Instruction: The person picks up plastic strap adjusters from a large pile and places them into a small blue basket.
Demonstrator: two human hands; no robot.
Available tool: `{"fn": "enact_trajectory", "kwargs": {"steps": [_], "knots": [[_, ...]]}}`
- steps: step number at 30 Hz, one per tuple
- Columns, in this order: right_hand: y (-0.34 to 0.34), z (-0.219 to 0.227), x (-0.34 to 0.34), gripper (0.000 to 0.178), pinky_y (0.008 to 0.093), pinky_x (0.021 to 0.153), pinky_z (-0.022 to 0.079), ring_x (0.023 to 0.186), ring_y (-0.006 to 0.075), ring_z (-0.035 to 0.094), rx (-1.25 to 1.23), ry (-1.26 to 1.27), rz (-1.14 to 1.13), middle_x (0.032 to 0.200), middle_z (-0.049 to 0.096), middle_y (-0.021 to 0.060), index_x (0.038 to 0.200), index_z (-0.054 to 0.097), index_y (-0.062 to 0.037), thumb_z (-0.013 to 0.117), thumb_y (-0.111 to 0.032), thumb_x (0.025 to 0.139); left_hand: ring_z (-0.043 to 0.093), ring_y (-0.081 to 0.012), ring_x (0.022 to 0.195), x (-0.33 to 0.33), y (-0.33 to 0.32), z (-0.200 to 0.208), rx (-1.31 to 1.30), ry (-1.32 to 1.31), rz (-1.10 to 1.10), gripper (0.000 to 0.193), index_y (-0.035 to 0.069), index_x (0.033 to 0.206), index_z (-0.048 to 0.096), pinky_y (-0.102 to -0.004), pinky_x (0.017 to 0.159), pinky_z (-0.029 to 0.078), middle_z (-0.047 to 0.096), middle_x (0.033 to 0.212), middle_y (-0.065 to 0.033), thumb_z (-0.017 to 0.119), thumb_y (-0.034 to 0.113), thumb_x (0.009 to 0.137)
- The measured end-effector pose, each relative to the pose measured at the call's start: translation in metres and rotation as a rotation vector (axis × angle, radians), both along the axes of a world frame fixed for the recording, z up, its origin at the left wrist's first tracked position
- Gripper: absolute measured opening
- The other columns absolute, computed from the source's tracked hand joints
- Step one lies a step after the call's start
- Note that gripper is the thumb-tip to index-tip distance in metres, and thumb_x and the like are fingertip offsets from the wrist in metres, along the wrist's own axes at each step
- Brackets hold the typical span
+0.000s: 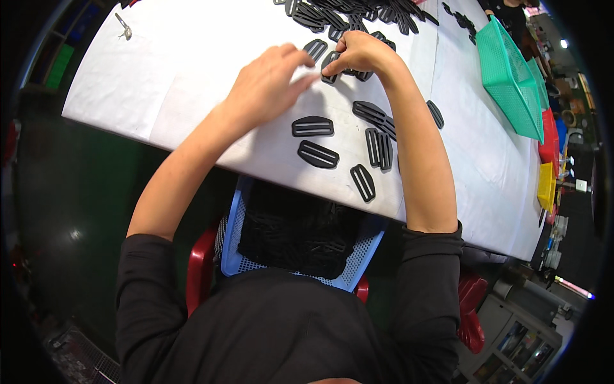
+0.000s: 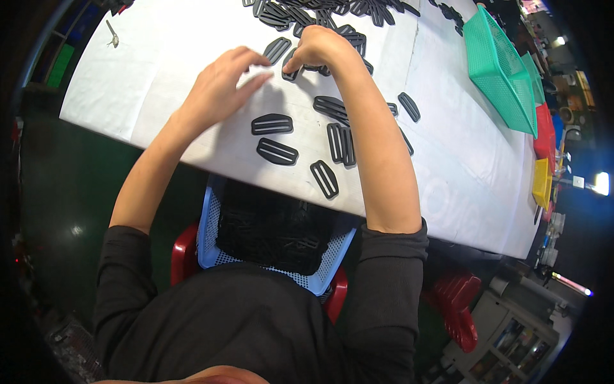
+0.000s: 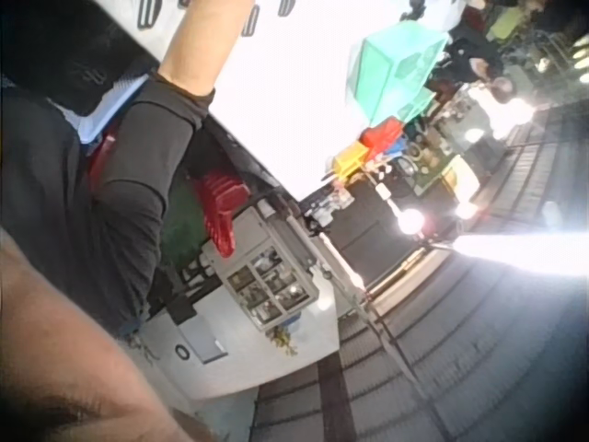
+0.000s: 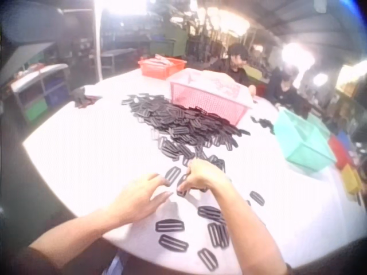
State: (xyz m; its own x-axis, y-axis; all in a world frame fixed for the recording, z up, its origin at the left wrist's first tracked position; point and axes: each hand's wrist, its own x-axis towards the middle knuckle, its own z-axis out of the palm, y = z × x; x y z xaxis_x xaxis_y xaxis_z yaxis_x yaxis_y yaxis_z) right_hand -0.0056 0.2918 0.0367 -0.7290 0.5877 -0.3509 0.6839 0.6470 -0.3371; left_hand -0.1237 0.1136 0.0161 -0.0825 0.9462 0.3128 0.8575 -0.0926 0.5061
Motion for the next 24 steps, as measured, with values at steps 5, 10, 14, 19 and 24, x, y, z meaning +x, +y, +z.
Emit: {"fn": "enact_trajectory", "kwargs": {"steps": [5,10,14,19,24], "knots": [[-0.021,-0.006,0.014,0.038,0.0344,0.064,0.048,0.069,0.0195,0.06,0.084,0.3,-0.129,0.075,0.062,0.0089,0.092,0.057,-0.0031,0.078,-0.02,0.065,0.058,-0.03,0.101,-0.011,0.056,-0.019,0.028,0.147,0.094,0.03,0.005,0.105,0.064,-0.0386,0.085,0.049,0.06,0.105,-0.0124,0.065,0.029,0.086],[-0.085,-0.011,0.046,0.038,0.036,0.072,0.051,0.081,0.0236,0.063,0.318,0.333,-0.024,0.096,0.063,0.0107,0.104,0.059,-0.0077,0.075,-0.015,0.07,0.058,-0.0314,0.096,-0.005,0.063,-0.031,0.048,0.326,0.059,0.031,0.003,0.107,0.062,-0.0415,0.084,0.051,0.061,0.101,-0.0127,0.064,0.023,0.083],[-0.093,0.01,0.092,0.038,0.0357,0.076,0.051,0.087,0.0236,0.062,0.093,0.51,-0.185,0.101,0.061,0.0087,0.108,0.061,-0.0084,0.076,-0.017,0.074,0.059,-0.0297,0.099,-0.006,0.061,-0.029,-0.06,0.417,0.051,0.025,0.004,0.108,0.063,-0.0403,0.08,0.052,0.063,0.101,-0.0119,0.06,0.017,0.086],[-0.055,0.002,0.18,0.025,0.0326,0.078,0.049,0.094,0.0216,0.061,0.383,0.629,-0.418,0.103,0.062,0.0093,0.101,0.066,-0.0065,0.072,-0.018,0.08,0.059,-0.0262,0.108,-0.011,0.037,0.0,-0.371,-0.304,0.09,0.025,0.008,0.113,0.065,-0.039,0.083,0.051,0.065,0.11,-0.0115,0.057,0.011,0.09],[-0.019,-0.053,0.225,0.044,0.044,0.106,0.033,0.125,0.0285,0.049,0.368,0.614,-0.405,0.134,0.053,0.0114,0.125,0.059,-0.0135,0.063,-0.039,0.089,0.054,-0.0282,0.118,-0.002,0.023,-0.028,0.049,-0.009,0.029,0.028,0.009,0.118,0.064,-0.0379,0.097,0.046,0.06,0.122,-0.0136,0.06,0.013,0.09]]}}
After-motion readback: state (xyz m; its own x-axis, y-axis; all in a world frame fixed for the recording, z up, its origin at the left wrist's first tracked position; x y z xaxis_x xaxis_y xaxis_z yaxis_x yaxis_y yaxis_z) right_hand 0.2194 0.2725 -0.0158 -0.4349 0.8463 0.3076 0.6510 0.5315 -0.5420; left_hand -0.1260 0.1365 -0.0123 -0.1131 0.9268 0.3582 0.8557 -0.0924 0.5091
